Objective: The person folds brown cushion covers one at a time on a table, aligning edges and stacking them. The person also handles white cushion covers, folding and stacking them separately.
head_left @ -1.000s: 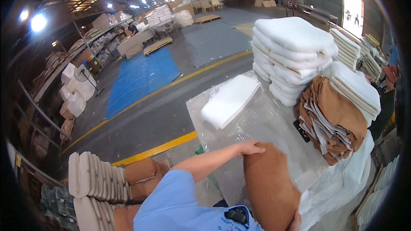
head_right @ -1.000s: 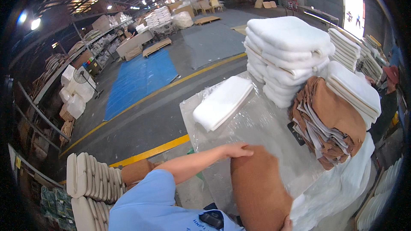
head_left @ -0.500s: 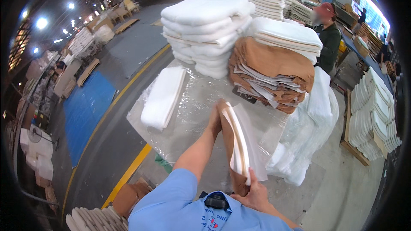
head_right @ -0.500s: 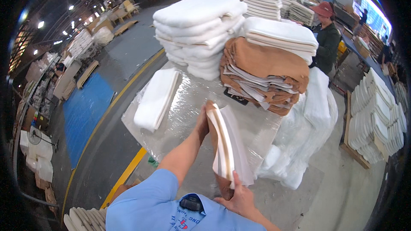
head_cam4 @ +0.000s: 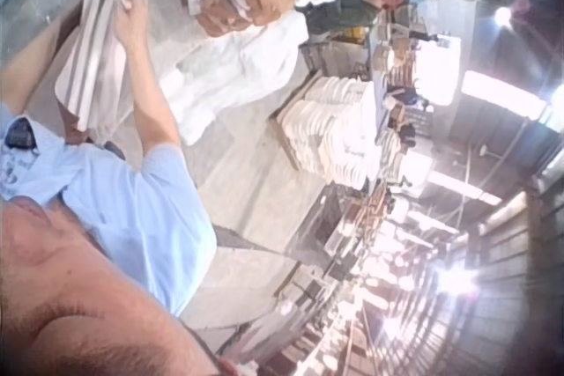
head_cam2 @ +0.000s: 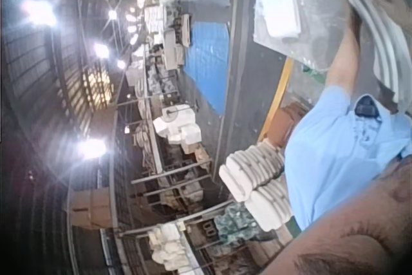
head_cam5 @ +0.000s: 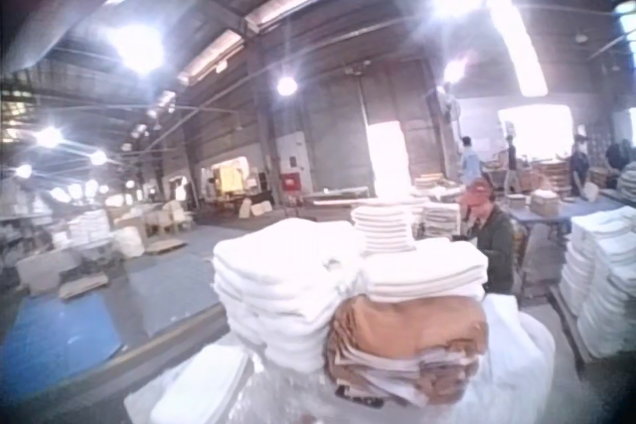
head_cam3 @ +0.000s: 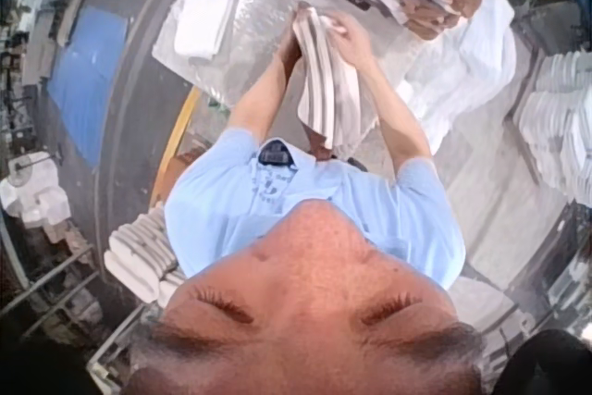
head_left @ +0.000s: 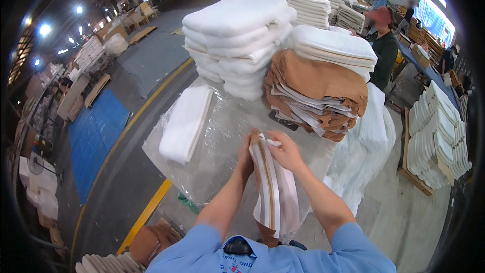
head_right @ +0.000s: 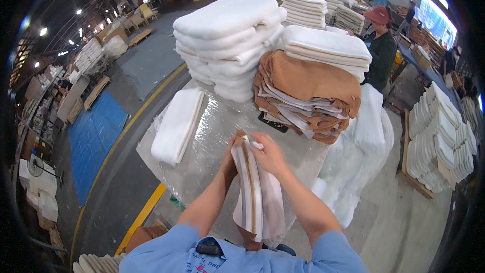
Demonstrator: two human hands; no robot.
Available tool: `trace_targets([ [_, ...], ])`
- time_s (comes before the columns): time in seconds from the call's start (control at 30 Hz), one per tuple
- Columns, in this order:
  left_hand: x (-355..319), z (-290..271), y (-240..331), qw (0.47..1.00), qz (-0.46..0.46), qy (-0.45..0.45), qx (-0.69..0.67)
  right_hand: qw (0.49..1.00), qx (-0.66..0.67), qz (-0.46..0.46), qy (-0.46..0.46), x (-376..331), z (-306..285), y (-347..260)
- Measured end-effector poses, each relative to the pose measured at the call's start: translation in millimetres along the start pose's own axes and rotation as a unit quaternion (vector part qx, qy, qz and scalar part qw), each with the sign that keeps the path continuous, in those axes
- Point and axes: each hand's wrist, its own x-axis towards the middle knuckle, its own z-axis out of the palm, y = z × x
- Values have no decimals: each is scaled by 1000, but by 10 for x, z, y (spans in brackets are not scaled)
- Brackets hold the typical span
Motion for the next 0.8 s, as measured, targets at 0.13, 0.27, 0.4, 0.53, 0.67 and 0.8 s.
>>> trace_targets([
  [0.13, -330, 194, 200, 986, 103, -48, 118, 998, 3, 10, -58, 513, 136, 239],
  [0.27, -461, 198, 335, 951, 159, 17, 263, 991, -14, 10, -131, 677, 270, 247],
  [0.4, -335, 53, 462, 955, 94, 111, 258, 991, -32, -18, -133, 743, 356, 230],
  [0.53, -303, 84, 403, 931, 161, 154, 288, 989, -52, -30, -135, 789, 340, 208],
  [0.67, -364, 204, 477, 854, 217, 176, 439, 985, -72, 17, -154, 851, 322, 146],
  [0.8, -351, 338, 500, 806, 285, 206, 477, 997, 8, 3, -81, 820, 478, 288],
])
